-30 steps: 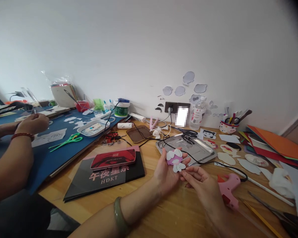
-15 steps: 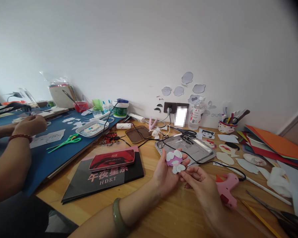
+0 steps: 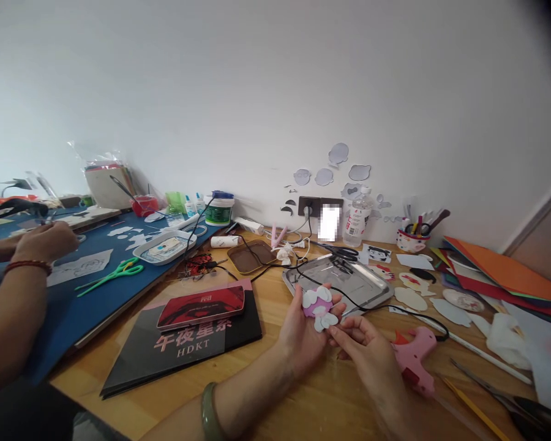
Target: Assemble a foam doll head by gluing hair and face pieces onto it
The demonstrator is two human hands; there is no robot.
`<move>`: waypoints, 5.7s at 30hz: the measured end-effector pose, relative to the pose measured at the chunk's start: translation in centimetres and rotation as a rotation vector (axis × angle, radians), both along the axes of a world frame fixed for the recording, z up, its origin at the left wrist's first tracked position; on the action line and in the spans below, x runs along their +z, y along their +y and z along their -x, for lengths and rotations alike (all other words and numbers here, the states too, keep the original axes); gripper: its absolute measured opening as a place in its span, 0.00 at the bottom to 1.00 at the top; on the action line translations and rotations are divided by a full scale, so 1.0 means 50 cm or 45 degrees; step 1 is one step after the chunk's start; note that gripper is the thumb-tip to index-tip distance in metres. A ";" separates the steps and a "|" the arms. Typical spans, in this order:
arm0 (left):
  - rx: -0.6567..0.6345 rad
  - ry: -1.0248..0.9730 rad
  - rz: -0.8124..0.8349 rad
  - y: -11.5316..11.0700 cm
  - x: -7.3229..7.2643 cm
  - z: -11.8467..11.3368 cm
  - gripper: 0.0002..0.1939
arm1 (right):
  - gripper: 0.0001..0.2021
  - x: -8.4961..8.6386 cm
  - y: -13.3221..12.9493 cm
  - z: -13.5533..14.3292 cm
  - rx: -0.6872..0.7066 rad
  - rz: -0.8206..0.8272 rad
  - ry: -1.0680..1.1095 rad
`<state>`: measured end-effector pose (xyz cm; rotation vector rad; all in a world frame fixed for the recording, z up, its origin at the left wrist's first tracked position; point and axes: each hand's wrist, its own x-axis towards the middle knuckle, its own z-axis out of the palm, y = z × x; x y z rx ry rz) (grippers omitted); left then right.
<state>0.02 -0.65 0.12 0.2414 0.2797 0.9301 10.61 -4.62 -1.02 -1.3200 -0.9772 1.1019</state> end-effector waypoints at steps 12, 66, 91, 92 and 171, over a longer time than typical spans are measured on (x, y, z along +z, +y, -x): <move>-0.025 -0.054 -0.018 0.003 -0.008 0.002 0.27 | 0.12 0.000 -0.001 0.000 0.016 0.000 0.024; 0.001 -0.033 -0.008 -0.001 -0.006 0.003 0.25 | 0.11 0.000 -0.002 -0.001 0.032 -0.019 -0.102; 0.041 -0.005 0.047 -0.001 0.000 0.003 0.26 | 0.08 -0.001 -0.012 0.009 0.024 -0.187 -0.306; 0.048 -0.007 0.050 -0.001 0.001 0.002 0.26 | 0.07 -0.003 -0.013 0.010 0.015 -0.212 -0.356; -0.007 -0.021 0.084 -0.004 -0.006 0.000 0.26 | 0.05 -0.008 -0.007 -0.027 -0.057 -0.741 -1.300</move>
